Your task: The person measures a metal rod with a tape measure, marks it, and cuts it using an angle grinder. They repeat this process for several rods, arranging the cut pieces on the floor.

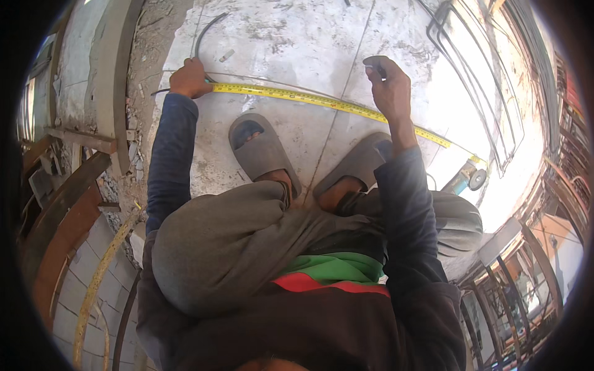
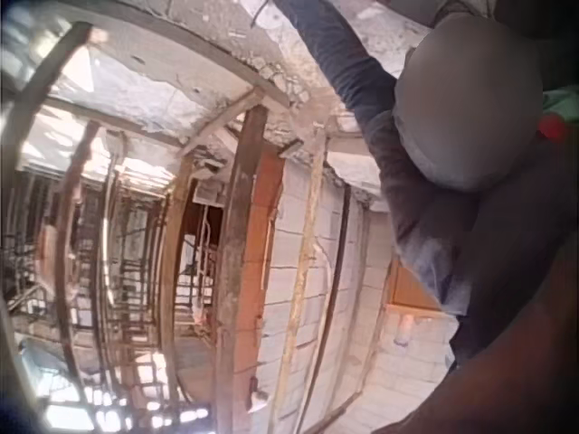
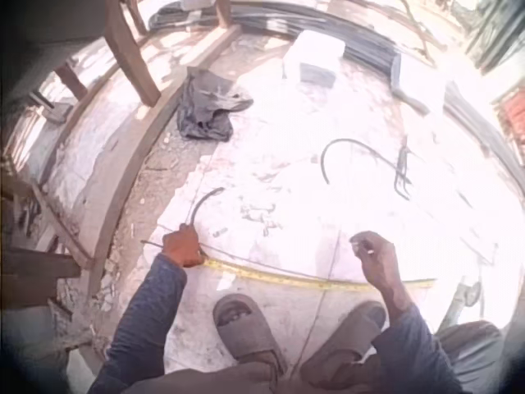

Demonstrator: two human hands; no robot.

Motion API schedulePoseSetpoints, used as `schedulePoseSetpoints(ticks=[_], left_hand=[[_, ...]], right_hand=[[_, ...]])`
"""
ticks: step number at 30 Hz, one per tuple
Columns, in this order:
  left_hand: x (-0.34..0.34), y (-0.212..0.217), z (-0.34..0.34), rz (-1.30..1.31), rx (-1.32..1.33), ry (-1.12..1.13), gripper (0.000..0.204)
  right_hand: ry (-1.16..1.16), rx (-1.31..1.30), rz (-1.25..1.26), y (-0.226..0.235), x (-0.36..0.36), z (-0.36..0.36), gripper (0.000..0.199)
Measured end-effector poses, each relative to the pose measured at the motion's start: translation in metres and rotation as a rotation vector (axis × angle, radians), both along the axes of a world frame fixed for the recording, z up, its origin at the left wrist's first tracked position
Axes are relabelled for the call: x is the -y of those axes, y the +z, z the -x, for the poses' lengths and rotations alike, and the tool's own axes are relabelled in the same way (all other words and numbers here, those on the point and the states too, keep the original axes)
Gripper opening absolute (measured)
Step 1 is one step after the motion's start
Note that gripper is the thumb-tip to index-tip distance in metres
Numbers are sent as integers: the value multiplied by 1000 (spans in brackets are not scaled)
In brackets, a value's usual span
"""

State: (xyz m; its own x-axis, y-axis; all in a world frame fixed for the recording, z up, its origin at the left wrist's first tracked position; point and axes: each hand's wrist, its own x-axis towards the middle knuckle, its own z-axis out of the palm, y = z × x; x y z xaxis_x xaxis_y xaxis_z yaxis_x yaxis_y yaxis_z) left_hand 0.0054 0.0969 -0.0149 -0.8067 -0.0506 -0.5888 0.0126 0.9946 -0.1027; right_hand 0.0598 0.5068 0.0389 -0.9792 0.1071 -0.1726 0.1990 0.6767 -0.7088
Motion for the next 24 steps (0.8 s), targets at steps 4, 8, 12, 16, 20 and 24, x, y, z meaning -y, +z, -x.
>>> schedulePoseSetpoints(ticks=[4, 8, 12, 16, 20, 24], left_hand=[[0, 4, 1, 29, 45, -36, 76], [-6, -4, 4, 32, 50, -98, 75], [-4, 3, 5, 33, 71, -81, 74], [-7, 7, 6, 35, 74, -72, 75], [-8, 7, 7, 23, 83, -66, 74], [-1, 9, 7, -13, 110, -69, 73]], right_hand=[[-256, 162, 12, 0, -20, -51, 20], [-455, 214, 82, -35, -34, -105, 21], [-423, 268, 138, -35, 0, -108, 20], [-251, 192, 87, -40, 23, -97, 15], [-40, 54, 102, -45, 46, -85, 13], [25, 82, 185, -53, 71, -71, 13]])
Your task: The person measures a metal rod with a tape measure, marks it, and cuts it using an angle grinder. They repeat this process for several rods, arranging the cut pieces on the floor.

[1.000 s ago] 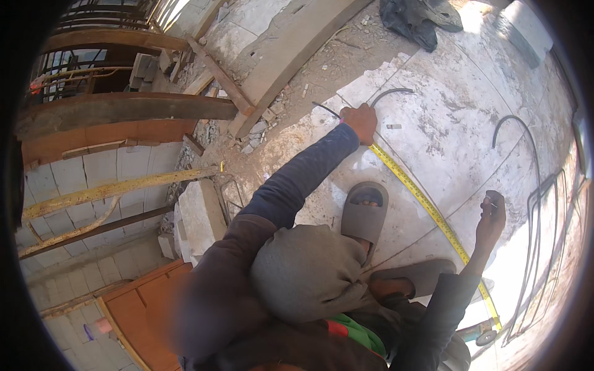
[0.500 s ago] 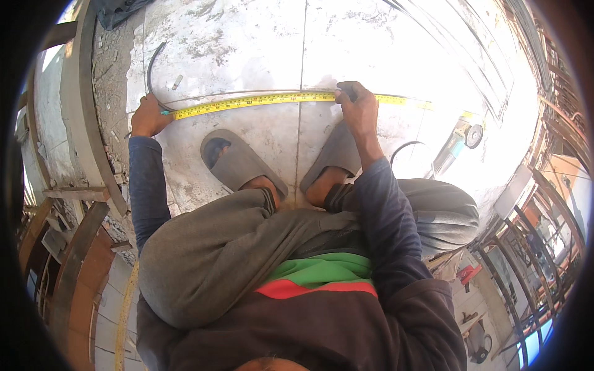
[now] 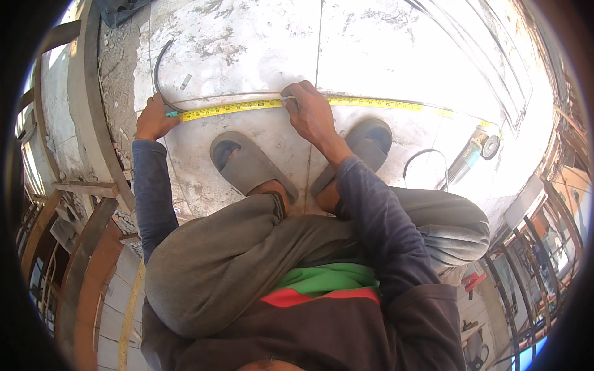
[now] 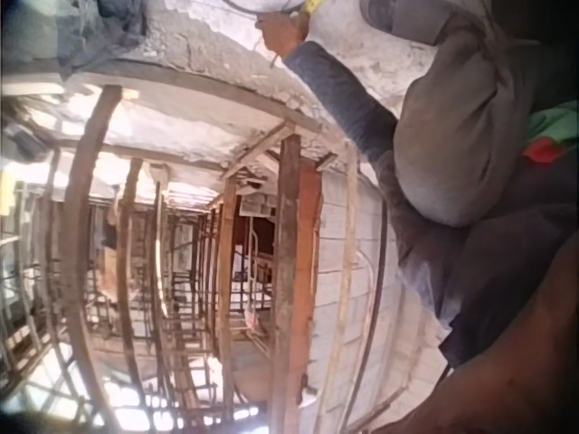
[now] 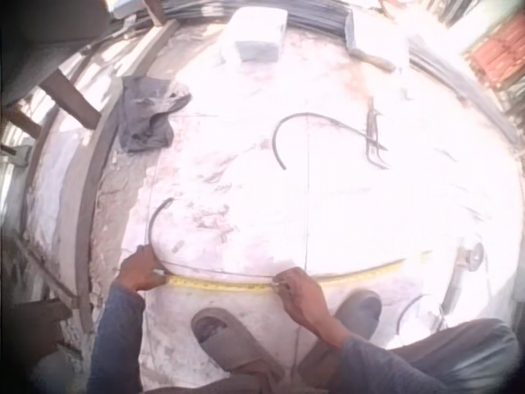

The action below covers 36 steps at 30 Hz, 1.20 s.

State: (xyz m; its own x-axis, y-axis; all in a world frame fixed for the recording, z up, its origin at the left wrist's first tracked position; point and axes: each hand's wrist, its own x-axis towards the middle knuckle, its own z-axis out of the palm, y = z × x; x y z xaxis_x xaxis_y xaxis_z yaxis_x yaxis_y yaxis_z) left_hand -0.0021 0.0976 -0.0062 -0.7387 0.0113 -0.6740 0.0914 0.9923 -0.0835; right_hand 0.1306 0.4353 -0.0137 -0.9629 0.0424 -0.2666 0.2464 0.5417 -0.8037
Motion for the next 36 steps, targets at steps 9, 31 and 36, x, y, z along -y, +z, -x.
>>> schedulePoseSetpoints(ticks=[9, 31, 36], left_hand=[[-5, 1, 0, 23, -12, 2, 76], [0, -3, -10, -17, 12, 25, 76], [4, -13, -16, -32, -30, 35, 74]], right_hand=[[188, -56, 87, -30, 89, 45, 11], [134, -18, 105, -38, 105, 37, 14], [128, -17, 112, -38, 108, 35, 14]])
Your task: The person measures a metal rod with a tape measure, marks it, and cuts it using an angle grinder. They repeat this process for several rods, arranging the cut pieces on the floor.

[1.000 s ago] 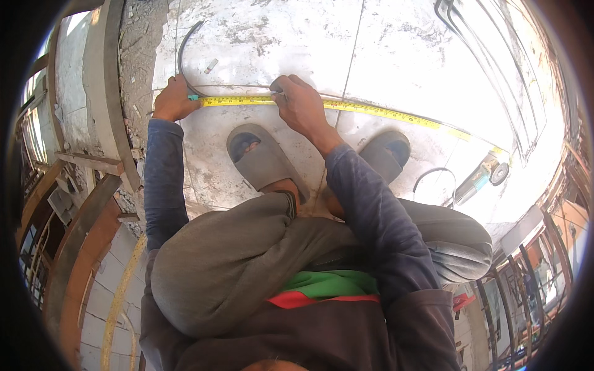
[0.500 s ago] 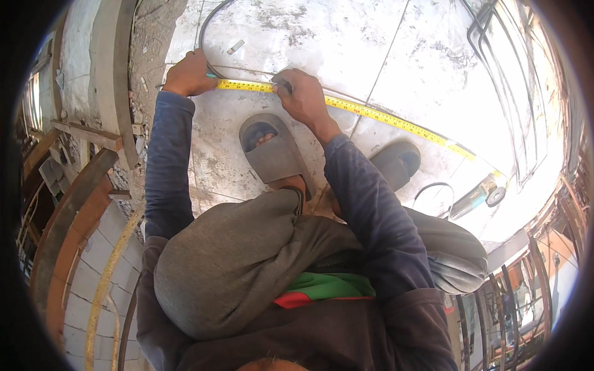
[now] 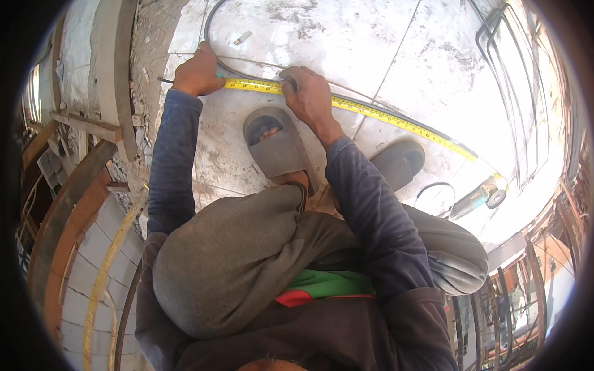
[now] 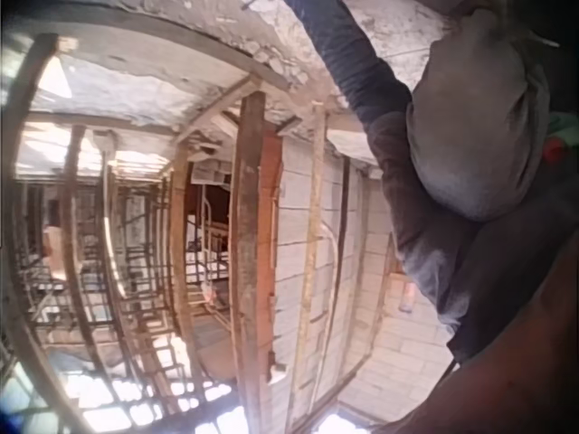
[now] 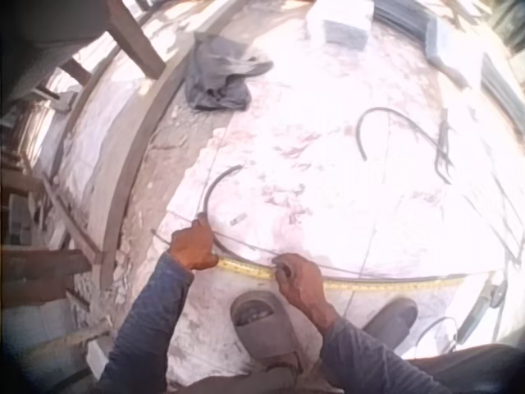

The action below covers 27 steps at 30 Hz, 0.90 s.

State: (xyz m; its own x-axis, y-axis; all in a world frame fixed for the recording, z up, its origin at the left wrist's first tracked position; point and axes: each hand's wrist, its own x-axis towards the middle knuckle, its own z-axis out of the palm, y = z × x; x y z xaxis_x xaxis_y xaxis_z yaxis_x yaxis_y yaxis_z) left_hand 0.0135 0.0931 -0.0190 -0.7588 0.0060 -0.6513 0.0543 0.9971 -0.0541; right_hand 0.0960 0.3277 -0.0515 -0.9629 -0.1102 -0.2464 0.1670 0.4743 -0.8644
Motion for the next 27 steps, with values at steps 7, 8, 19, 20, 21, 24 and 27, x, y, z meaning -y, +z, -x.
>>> schedulePoseSetpoints(ticks=[7, 8, 19, 20, 21, 24, 27], left_hand=[[0, -3, 0, 8, 0, -11, 76], [0, -3, 0, 4, 0, -11, 76], [-6, -4, -2, 41, -34, 0, 76], [-6, -6, -3, 42, -47, 5, 77], [-6, -6, -4, 45, -57, 10, 77], [-8, -4, -2, 48, -46, -12, 80], [-8, -7, -3, 77, -58, -21, 81]], right_hand=[[116, -36, -33, 2, -2, 6, 12], [132, -47, -35, 0, -2, 8, 12], [126, -89, -22, -9, 2, 14, 11], [122, -91, 2, -9, 0, 14, 11], [117, -90, 27, -8, 0, 14, 11], [201, -83, 10, -7, -5, 17, 11], [191, -79, 16, -11, -2, 16, 12]])
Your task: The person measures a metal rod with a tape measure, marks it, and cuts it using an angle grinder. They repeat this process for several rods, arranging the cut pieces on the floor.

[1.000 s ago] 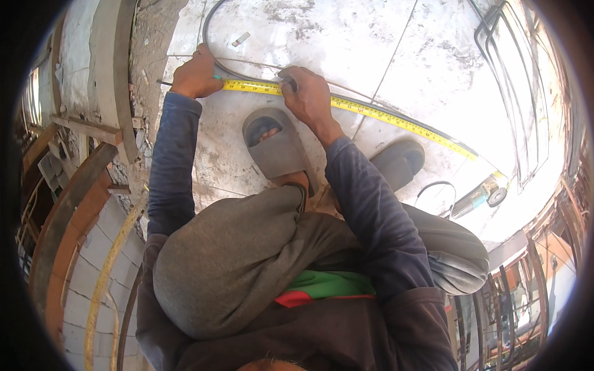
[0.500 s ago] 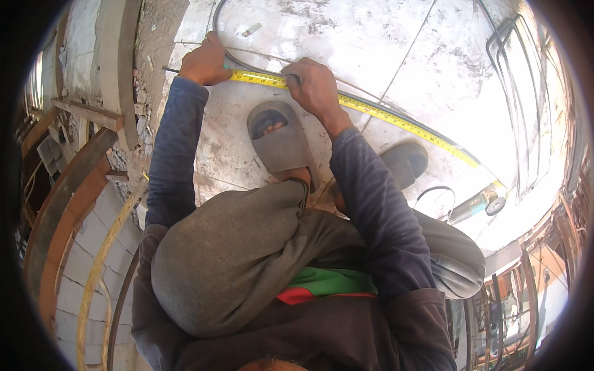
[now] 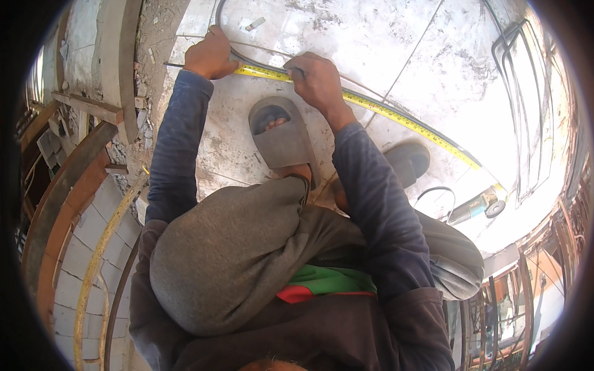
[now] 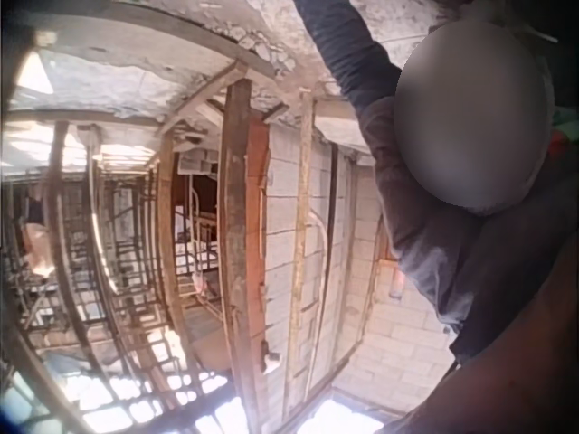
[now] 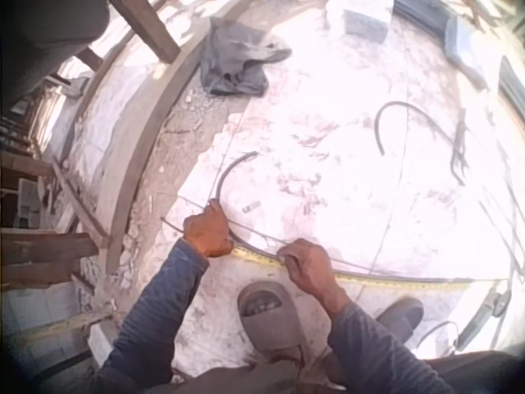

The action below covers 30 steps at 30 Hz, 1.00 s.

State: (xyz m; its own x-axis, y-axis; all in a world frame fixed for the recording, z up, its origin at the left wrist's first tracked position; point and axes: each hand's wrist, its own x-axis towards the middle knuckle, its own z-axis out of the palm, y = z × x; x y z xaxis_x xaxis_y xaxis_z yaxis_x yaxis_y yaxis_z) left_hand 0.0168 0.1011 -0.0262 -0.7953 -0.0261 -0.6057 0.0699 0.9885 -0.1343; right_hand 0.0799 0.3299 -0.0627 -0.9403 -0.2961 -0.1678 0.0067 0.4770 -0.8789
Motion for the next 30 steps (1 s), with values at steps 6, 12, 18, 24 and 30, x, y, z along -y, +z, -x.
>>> schedulePoseSetpoints(ticks=[6, 12, 18, 24, 30], left_hand=[[-6, 1, -1, 16, -16, 50, 80], [-7, 3, -1, 11, -29, 70, 73], [-5, -2, -1, 43, -51, 64, 76], [-8, 3, 2, 14, -3, 83, 73], [-6, 0, -1, 11, -46, 76, 71]], right_hand=[[39, 45, -31, 2, -1, 2, 11], [24, -1, -64, -1, 4, 4, 11], [47, -50, -59, -4, 3, 6, 11], [100, 14, -60, -3, -2, 8, 11], [61, -25, -91, -3, 4, 8, 10]])
